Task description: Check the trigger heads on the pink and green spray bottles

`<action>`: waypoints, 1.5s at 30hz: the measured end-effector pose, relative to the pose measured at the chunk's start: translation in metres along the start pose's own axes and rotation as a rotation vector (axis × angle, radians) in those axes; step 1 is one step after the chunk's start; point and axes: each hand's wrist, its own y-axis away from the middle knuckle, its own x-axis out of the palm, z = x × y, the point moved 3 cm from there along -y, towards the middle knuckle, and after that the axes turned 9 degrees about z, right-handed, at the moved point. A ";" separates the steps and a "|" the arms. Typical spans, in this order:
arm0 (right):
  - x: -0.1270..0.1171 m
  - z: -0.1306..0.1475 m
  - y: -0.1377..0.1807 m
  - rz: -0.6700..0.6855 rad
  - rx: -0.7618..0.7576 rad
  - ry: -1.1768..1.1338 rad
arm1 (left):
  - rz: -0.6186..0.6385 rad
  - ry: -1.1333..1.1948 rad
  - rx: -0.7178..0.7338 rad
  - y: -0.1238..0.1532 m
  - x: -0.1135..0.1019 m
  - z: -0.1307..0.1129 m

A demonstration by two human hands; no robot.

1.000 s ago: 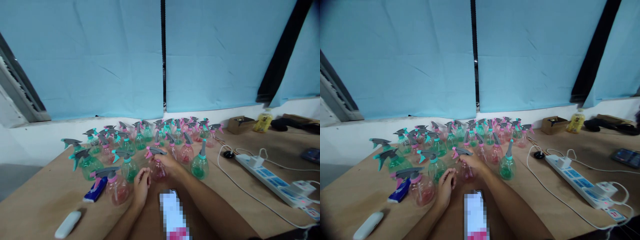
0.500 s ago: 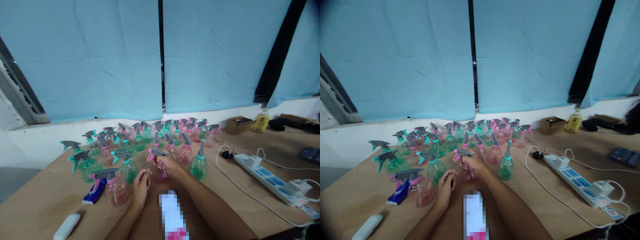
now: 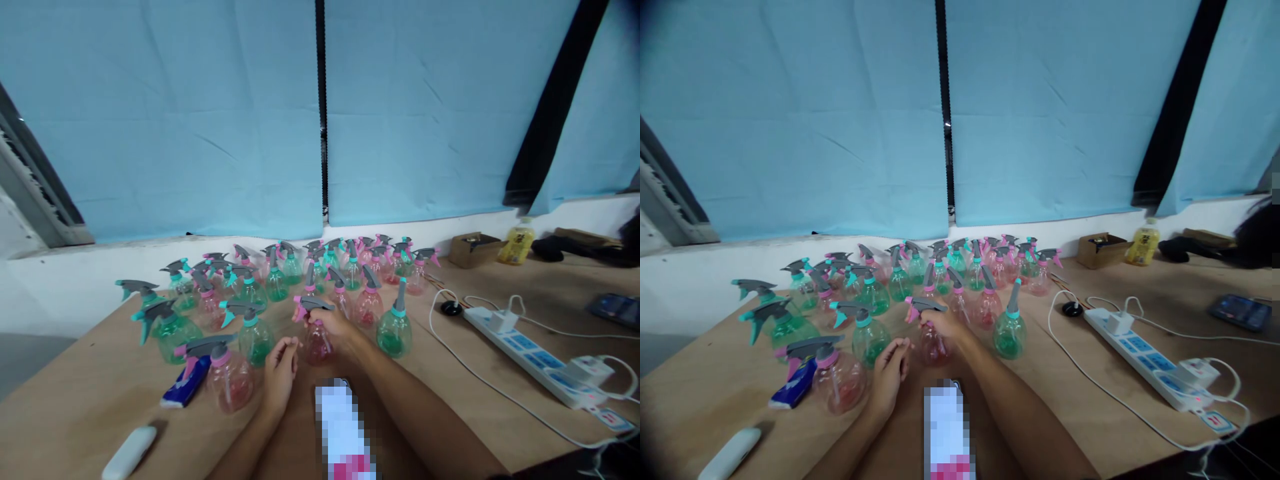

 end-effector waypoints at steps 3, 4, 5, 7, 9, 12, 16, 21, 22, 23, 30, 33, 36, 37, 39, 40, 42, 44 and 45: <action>0.000 0.000 0.002 0.011 0.007 0.018 | 0.003 0.002 0.007 0.001 0.000 -0.001; 0.000 0.001 0.002 0.014 -0.003 0.010 | 0.001 0.004 0.006 0.001 0.000 -0.001; 0.001 0.002 0.002 0.011 -0.011 -0.001 | -0.001 0.007 0.004 0.001 0.000 -0.002; 0.002 0.004 0.002 -0.015 -0.015 -0.019 | -0.004 0.010 -0.007 0.002 0.001 -0.003; 0.004 0.007 0.002 -0.044 -0.013 -0.031 | -0.008 0.012 -0.021 0.002 0.002 -0.005; 0.005 0.013 0.004 -0.050 -0.021 -0.053 | -0.011 0.010 -0.025 0.003 0.002 -0.007; 0.004 0.018 0.005 0.010 -0.053 -0.051 | -0.004 0.001 -0.018 0.003 0.003 -0.008; 0.004 0.017 0.004 -0.025 -0.063 -0.027 | -0.004 0.012 -0.023 0.002 0.002 -0.006; 0.004 0.016 0.005 -0.040 -0.064 -0.022 | -0.005 0.009 -0.025 0.002 0.002 -0.006; 0.004 0.015 0.005 -0.050 -0.068 -0.012 | -0.004 0.006 -0.030 0.002 0.002 -0.006; 0.003 0.013 0.007 -0.013 -0.117 0.027 | 0.065 -0.061 -0.040 0.003 0.005 -0.004; 0.002 0.009 0.006 -0.025 -0.109 0.022 | 0.095 -0.094 -0.020 0.002 0.005 -0.001; 0.002 0.002 0.006 -0.100 -0.068 0.032 | 0.112 -0.107 -0.022 0.001 0.005 0.001; 0.001 -0.001 0.006 -0.129 -0.054 0.040 | 0.115 -0.109 -0.025 0.001 0.006 0.000; 0.001 -0.005 0.005 -0.175 -0.039 0.068 | 0.116 -0.113 -0.027 0.002 0.006 -0.001; 0.002 -0.007 0.004 -0.188 -0.040 0.087 | 0.115 -0.117 -0.026 0.002 0.007 -0.002; 0.004 -0.009 0.001 -0.205 -0.058 0.135 | 0.113 -0.125 -0.020 0.002 0.008 -0.003; 0.009 -0.010 -0.003 -0.231 -0.089 0.181 | 0.120 -0.129 -0.021 0.002 0.008 -0.002; 0.012 -0.010 -0.005 -0.252 -0.108 0.204 | 0.132 -0.130 -0.028 0.002 0.009 -0.001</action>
